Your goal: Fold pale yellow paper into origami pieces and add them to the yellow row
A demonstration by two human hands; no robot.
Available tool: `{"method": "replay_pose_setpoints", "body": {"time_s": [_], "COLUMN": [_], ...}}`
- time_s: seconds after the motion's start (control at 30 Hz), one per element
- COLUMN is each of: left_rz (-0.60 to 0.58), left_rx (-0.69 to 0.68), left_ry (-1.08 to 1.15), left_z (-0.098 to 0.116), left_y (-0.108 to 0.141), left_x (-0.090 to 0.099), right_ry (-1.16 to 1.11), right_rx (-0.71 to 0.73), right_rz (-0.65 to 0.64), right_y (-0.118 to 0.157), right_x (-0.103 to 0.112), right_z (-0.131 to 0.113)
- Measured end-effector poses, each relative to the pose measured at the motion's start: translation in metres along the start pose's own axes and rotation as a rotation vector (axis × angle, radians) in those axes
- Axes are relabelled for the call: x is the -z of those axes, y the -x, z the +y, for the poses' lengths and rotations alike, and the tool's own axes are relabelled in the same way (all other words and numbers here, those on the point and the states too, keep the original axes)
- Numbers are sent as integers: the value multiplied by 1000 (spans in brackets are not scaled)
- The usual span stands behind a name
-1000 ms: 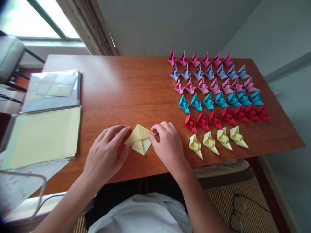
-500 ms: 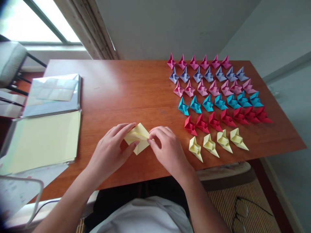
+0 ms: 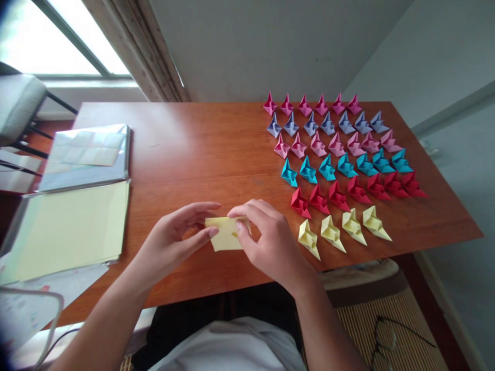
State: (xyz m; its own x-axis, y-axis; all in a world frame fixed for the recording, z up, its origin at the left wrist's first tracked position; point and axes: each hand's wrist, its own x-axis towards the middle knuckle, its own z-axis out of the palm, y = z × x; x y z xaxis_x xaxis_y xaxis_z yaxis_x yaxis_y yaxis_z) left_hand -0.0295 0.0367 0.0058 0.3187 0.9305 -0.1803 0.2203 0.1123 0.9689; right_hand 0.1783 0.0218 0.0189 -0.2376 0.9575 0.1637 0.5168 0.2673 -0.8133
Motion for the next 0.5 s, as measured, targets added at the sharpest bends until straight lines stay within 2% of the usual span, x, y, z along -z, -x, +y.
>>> {"method": "replay_pose_setpoints", "body": {"time_s": [0.13,0.27,0.33,0.4,0.5], "left_rz": [-75,-195,-220,-182,-47], "left_rx": [75,99,101,97,101], "left_ry": [149,100,97,129,223], "left_z": [1,0,-2,-5,-7], "left_y": [-1,0,1,1,1], "left_x": [-1,-1,-1,-3,-6], "right_ry": [-46,-150,-256,-364,-487], "right_rx": [-3,-126,-196,-262,-368], "right_rz": [-18,39,45,62,104], "right_y": [-1,1,2,2,3], "right_x": [-1,-7,-8,-9,-9], "right_z": [-2,4,8,12,18]}}
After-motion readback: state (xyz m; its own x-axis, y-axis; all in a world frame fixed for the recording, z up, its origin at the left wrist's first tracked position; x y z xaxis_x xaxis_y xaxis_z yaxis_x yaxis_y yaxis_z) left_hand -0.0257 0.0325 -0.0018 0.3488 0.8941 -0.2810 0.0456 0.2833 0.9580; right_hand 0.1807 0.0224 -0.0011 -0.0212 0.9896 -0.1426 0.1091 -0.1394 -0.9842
